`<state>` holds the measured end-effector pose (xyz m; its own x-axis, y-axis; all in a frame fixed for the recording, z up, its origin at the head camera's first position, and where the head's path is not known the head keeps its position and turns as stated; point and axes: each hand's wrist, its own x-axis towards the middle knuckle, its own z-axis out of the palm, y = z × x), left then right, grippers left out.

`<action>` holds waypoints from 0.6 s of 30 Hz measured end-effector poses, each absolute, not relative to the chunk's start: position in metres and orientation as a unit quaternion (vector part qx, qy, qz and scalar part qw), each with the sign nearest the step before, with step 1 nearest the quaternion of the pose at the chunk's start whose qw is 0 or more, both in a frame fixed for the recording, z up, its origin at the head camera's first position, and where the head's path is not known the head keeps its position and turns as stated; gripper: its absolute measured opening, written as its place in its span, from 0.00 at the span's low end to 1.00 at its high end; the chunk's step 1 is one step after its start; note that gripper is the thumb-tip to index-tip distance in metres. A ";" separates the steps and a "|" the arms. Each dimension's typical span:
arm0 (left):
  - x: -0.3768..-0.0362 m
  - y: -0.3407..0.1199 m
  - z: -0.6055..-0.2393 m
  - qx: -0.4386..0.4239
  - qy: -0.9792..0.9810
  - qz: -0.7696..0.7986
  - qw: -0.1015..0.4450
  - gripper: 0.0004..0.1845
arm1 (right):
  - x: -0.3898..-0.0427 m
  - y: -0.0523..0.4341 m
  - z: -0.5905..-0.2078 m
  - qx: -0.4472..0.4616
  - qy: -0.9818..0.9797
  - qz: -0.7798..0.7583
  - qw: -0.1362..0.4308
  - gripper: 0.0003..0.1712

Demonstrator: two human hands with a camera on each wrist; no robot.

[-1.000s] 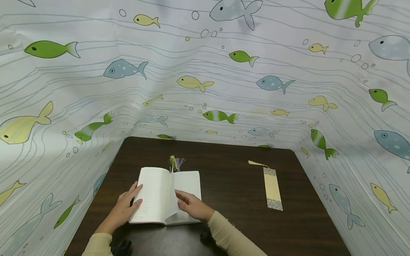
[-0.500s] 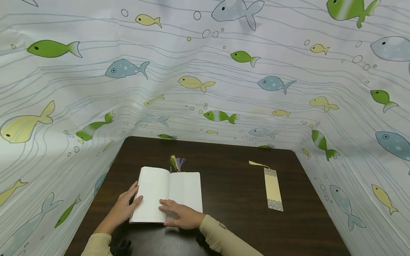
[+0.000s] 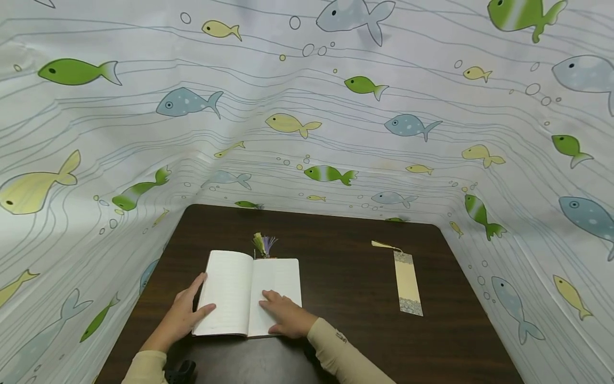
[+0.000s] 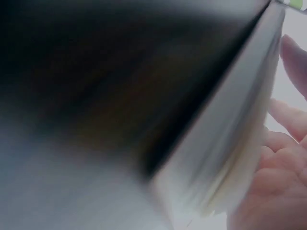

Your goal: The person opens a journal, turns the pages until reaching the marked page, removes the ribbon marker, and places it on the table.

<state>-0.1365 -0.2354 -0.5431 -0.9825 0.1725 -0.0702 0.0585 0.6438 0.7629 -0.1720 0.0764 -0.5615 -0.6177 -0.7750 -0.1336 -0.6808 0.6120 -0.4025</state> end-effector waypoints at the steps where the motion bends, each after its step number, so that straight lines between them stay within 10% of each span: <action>1: -0.137 -0.236 -0.543 0.069 0.905 0.415 0.066 0.46 | -0.173 0.080 -0.563 -0.402 0.892 -0.148 0.144 0.43; 18: -0.136 -0.235 -0.545 0.076 0.916 0.390 0.052 0.39 | -0.181 0.128 -0.550 -0.285 0.931 -0.148 0.174 0.63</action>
